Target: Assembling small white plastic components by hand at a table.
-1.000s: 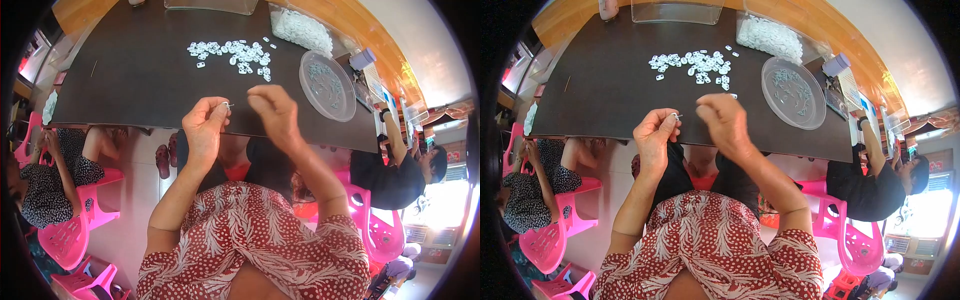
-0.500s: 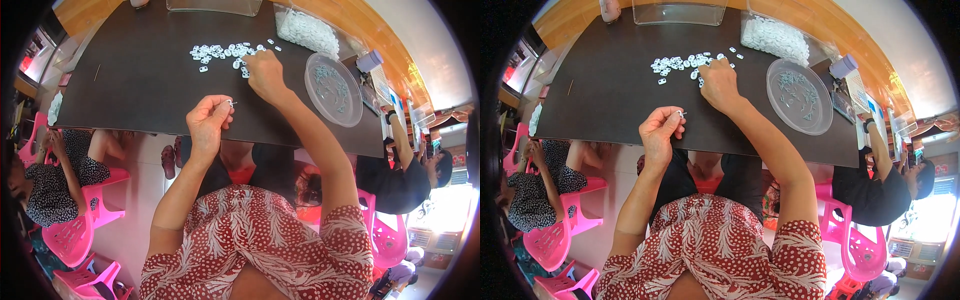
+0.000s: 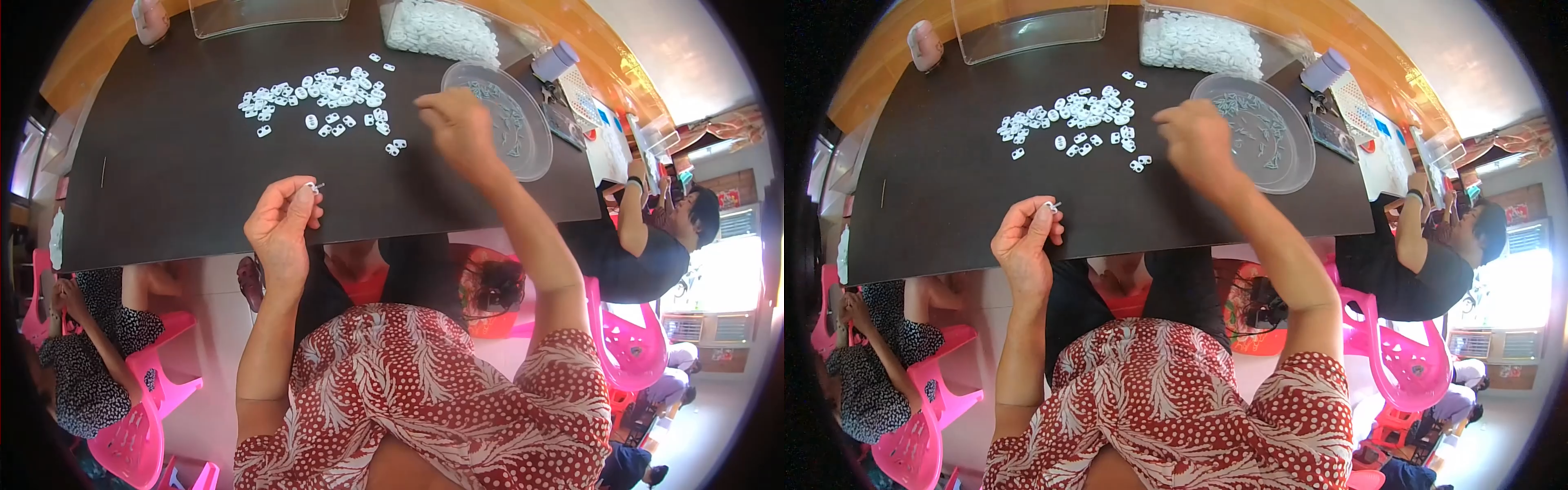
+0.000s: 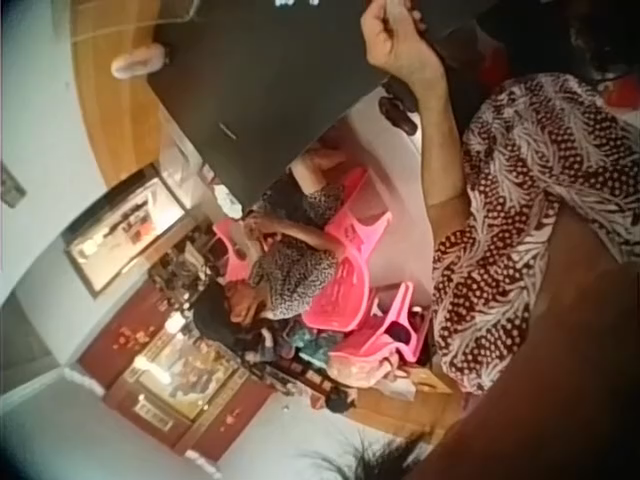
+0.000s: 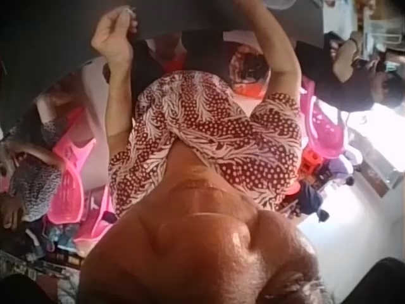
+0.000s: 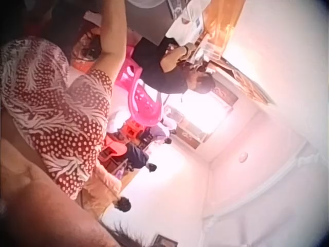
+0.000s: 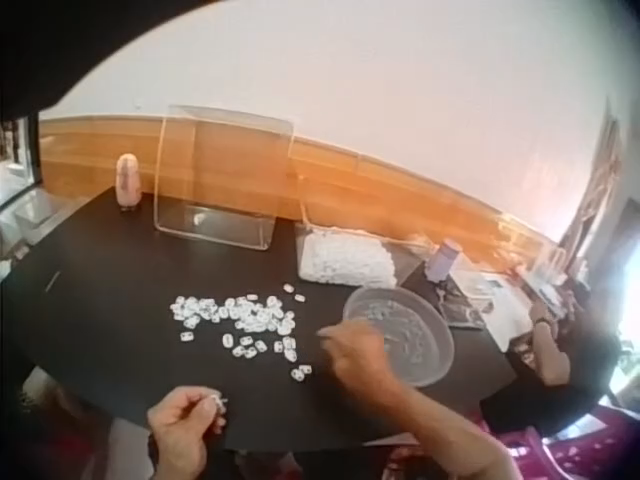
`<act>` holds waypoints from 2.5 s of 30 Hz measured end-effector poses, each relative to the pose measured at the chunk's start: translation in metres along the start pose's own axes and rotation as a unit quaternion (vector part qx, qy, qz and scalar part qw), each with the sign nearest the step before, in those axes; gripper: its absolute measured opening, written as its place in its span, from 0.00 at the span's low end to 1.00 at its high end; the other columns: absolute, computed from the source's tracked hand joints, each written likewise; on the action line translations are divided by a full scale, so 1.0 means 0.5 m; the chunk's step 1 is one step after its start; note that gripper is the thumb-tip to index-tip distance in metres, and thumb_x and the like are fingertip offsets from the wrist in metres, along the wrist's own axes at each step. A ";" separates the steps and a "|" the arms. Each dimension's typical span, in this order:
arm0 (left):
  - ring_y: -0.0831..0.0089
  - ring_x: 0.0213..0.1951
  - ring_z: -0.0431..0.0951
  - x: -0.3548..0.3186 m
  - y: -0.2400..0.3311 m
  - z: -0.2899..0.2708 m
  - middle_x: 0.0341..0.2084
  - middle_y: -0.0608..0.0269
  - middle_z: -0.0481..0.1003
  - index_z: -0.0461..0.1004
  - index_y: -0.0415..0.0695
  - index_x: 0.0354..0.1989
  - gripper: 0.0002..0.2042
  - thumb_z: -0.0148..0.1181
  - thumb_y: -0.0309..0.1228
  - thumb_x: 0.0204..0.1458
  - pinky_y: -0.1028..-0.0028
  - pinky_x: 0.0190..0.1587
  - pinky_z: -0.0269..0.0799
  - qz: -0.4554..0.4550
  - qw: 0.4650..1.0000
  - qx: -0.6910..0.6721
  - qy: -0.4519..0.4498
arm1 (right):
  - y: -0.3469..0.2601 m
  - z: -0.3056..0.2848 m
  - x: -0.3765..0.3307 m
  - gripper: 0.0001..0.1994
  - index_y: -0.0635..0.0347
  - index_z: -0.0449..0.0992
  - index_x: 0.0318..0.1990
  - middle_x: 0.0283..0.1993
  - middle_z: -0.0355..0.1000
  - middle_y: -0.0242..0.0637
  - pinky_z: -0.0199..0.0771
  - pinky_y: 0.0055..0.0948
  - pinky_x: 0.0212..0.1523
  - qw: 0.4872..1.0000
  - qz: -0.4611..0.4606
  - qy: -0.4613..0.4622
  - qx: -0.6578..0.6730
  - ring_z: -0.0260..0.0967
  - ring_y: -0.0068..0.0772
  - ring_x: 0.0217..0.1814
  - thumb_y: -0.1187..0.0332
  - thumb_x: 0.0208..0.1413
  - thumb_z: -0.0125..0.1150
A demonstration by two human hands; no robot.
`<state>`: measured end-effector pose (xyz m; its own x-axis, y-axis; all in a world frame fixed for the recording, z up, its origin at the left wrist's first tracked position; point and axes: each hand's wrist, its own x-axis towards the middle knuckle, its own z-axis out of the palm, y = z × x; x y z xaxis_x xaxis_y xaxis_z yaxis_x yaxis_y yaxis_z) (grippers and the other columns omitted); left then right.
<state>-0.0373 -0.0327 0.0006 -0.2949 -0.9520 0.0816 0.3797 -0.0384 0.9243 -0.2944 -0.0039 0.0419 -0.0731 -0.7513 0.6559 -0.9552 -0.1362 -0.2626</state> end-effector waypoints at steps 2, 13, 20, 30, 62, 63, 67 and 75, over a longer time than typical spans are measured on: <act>0.81 0.23 0.70 0.000 -0.001 0.000 0.25 0.62 0.74 0.74 0.35 0.36 0.06 0.55 0.24 0.53 0.83 0.25 0.66 0.002 1.000 0.003 -0.004 | 0.042 -0.056 -0.005 0.05 0.60 0.78 0.28 0.26 0.73 0.43 0.70 0.37 0.33 0.998 0.064 0.001 -0.024 0.70 0.45 0.30 0.73 0.42 0.58; 0.81 0.23 0.69 -0.003 -0.010 -0.001 0.25 0.62 0.74 0.74 0.35 0.36 0.06 0.55 0.25 0.53 0.82 0.25 0.65 0.026 1.000 0.015 -0.003 | 0.139 -0.088 -0.068 0.06 0.64 0.75 0.27 0.22 0.72 0.41 0.66 0.31 0.29 0.953 0.244 -0.166 -0.068 0.69 0.33 0.26 0.70 0.42 0.61; 0.82 0.23 0.69 -0.004 -0.012 -0.001 0.25 0.62 0.74 0.74 0.35 0.36 0.06 0.54 0.24 0.53 0.83 0.25 0.65 0.024 1.000 0.019 0.005 | 0.146 -0.066 -0.069 0.04 0.61 0.74 0.24 0.26 0.72 0.50 0.68 0.47 0.34 0.959 0.144 -0.188 -0.156 0.69 0.54 0.33 0.72 0.42 0.55; 0.82 0.24 0.69 -0.005 -0.010 -0.003 0.26 0.63 0.74 0.74 0.34 0.36 0.06 0.55 0.25 0.53 0.84 0.26 0.64 0.012 1.000 -0.007 -0.004 | 0.111 -0.075 -0.049 0.05 0.60 0.74 0.24 0.27 0.72 0.48 0.68 0.43 0.37 0.948 0.126 -0.215 -0.198 0.69 0.52 0.36 0.69 0.44 0.57; 0.82 0.22 0.70 -0.002 0.010 -0.002 0.24 0.64 0.73 0.73 0.35 0.38 0.07 0.55 0.25 0.53 0.84 0.24 0.65 -0.032 0.997 -0.061 0.031 | -0.159 0.096 0.068 0.09 0.64 0.75 0.37 0.30 0.70 0.27 0.63 0.18 0.31 0.817 0.257 -0.238 0.457 0.64 0.16 0.32 0.69 0.50 0.61; 0.82 0.22 0.70 -0.002 0.012 0.000 0.24 0.64 0.73 0.73 0.35 0.38 0.07 0.55 0.25 0.53 0.84 0.24 0.65 -0.034 0.997 -0.061 0.032 | -0.166 0.089 0.059 0.09 0.64 0.75 0.37 0.30 0.70 0.27 0.63 0.18 0.31 0.816 0.259 -0.239 0.457 0.64 0.16 0.32 0.69 0.50 0.61; 0.85 0.22 0.70 -0.008 0.024 0.010 0.24 0.65 0.73 0.73 0.37 0.38 0.06 0.55 0.24 0.53 0.87 0.21 0.63 -0.022 0.995 -0.090 0.038 | -0.173 0.086 0.027 0.09 0.64 0.75 0.38 0.30 0.70 0.29 0.62 0.16 0.31 0.752 0.296 -0.247 0.535 0.63 0.16 0.30 0.69 0.52 0.59; 0.84 0.21 0.70 -0.028 0.039 0.009 0.23 0.65 0.73 0.71 0.38 0.36 0.05 0.55 0.24 0.53 0.86 0.20 0.63 -0.031 0.994 -0.085 0.059 | -0.210 0.085 0.000 0.09 0.66 0.75 0.40 0.30 0.70 0.30 0.63 0.16 0.31 0.722 0.309 -0.232 0.574 0.64 0.17 0.30 0.71 0.54 0.57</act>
<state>-0.0295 -0.0187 0.0190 -0.2223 -0.9746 -0.0273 0.5089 -0.1399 0.8494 -0.1821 -0.0171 0.0396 -0.0245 -0.9969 -0.0749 0.1048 0.0720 -0.9919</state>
